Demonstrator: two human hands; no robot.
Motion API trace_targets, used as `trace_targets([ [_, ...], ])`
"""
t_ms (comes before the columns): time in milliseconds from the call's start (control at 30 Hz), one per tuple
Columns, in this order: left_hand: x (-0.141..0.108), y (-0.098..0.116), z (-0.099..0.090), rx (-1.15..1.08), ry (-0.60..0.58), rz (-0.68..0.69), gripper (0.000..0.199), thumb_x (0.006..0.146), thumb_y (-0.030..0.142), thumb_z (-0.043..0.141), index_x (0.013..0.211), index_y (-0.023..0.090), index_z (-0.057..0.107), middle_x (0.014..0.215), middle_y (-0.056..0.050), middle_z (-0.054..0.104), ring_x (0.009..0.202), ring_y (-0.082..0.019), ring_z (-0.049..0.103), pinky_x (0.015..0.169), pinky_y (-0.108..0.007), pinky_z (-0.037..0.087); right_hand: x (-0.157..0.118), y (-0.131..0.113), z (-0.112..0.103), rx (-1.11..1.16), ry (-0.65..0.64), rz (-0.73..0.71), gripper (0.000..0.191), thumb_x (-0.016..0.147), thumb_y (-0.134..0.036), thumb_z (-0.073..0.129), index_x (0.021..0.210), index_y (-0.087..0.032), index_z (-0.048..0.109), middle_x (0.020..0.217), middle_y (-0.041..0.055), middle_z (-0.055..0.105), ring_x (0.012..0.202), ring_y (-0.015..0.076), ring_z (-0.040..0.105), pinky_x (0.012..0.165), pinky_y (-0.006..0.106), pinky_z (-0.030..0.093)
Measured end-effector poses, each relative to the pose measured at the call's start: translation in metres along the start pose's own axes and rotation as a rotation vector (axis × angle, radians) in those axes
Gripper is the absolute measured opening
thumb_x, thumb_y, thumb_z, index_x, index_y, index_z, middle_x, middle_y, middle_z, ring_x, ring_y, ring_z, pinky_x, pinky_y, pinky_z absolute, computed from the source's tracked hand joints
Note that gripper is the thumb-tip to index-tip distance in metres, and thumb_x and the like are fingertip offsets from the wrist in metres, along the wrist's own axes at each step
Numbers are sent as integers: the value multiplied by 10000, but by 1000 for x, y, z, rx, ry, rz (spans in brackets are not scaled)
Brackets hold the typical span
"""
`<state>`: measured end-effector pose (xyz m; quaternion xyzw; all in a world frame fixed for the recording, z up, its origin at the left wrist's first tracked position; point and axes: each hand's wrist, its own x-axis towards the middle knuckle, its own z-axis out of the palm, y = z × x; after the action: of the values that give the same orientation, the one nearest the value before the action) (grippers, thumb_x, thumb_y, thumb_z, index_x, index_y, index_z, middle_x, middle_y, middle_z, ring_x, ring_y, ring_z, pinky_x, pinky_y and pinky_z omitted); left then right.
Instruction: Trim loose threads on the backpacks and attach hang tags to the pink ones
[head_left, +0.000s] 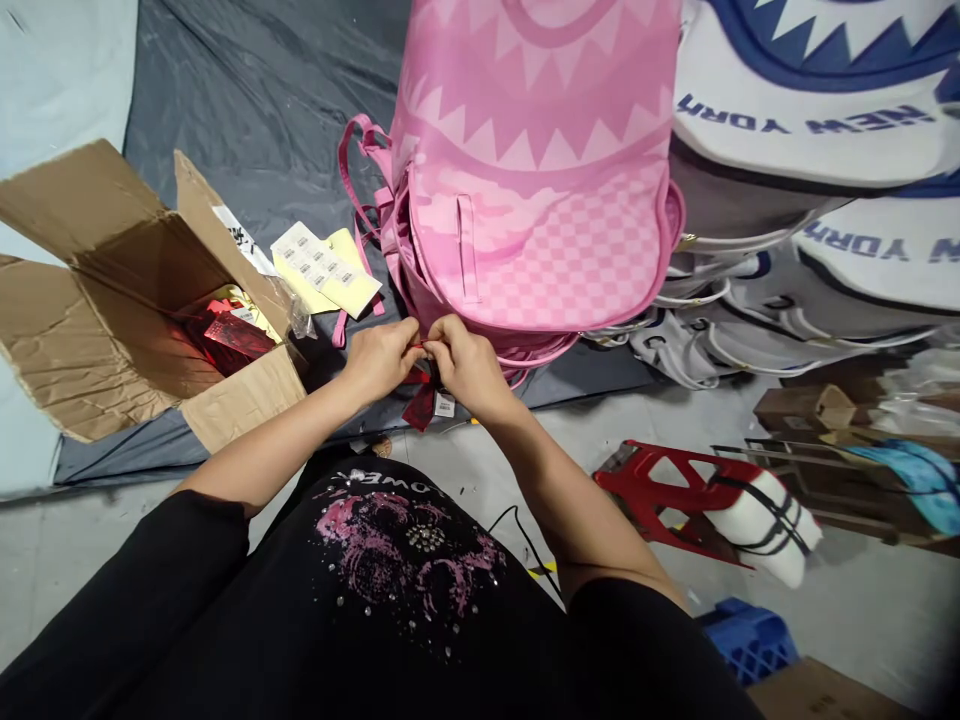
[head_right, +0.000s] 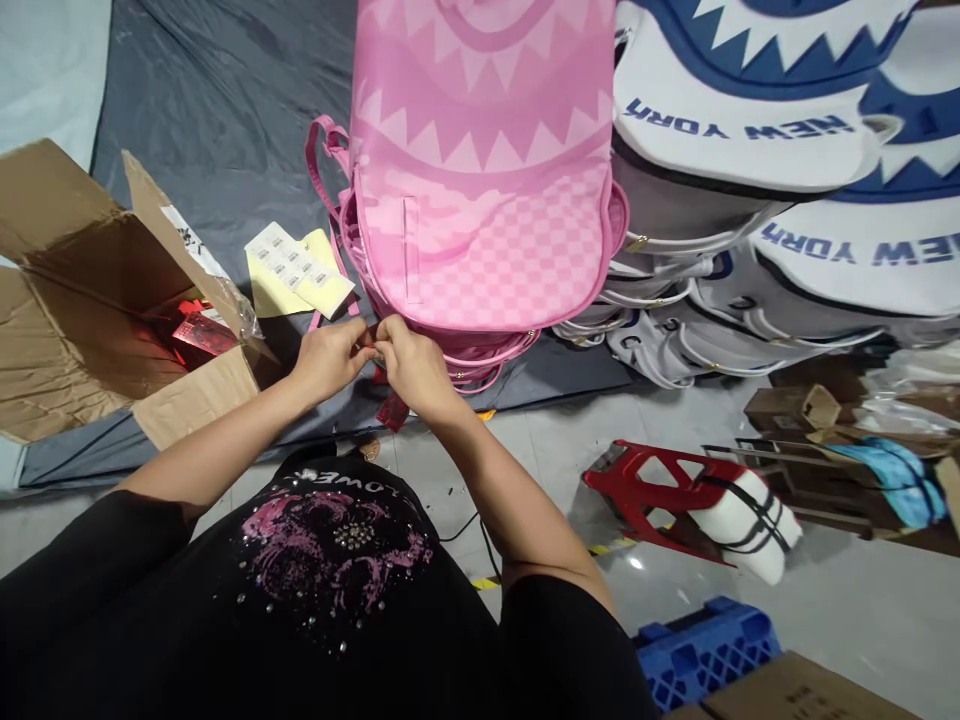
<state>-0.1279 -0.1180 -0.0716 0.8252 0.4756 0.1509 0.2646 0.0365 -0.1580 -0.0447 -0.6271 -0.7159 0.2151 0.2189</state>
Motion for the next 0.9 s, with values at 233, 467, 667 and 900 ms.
trace_targets([
  [233,-4,1,3,-41,-43,19,137,960,294,576,990,198,670,933,-52,755,884,-238,703,714,-295,449,-3,3,3,-33,-22,-9,114,916,-268,446,951,-206,535,806,45,644,712,185,597,654,269,372],
  [467,-5,4,1,-100,-105,39,169,990,263,505,1057,210,650,955,-44,755,892,-226,706,708,-292,436,-2,6,4,-29,-13,-20,133,921,-293,435,946,-214,539,812,51,657,700,192,615,664,280,401],
  [667,-5,2,2,-141,-135,61,149,984,272,520,1082,214,615,979,-38,750,915,-217,708,716,-284,448,-2,6,4,0,-4,-13,124,921,-300,443,953,-218,530,799,45,670,688,191,631,662,281,420],
  [900,-5,1,0,-115,-118,57,154,967,317,570,1069,210,613,963,-37,748,891,-225,706,694,-285,440,-1,3,5,45,10,-5,114,920,-314,445,921,-226,518,809,42,674,677,180,628,658,280,429],
])
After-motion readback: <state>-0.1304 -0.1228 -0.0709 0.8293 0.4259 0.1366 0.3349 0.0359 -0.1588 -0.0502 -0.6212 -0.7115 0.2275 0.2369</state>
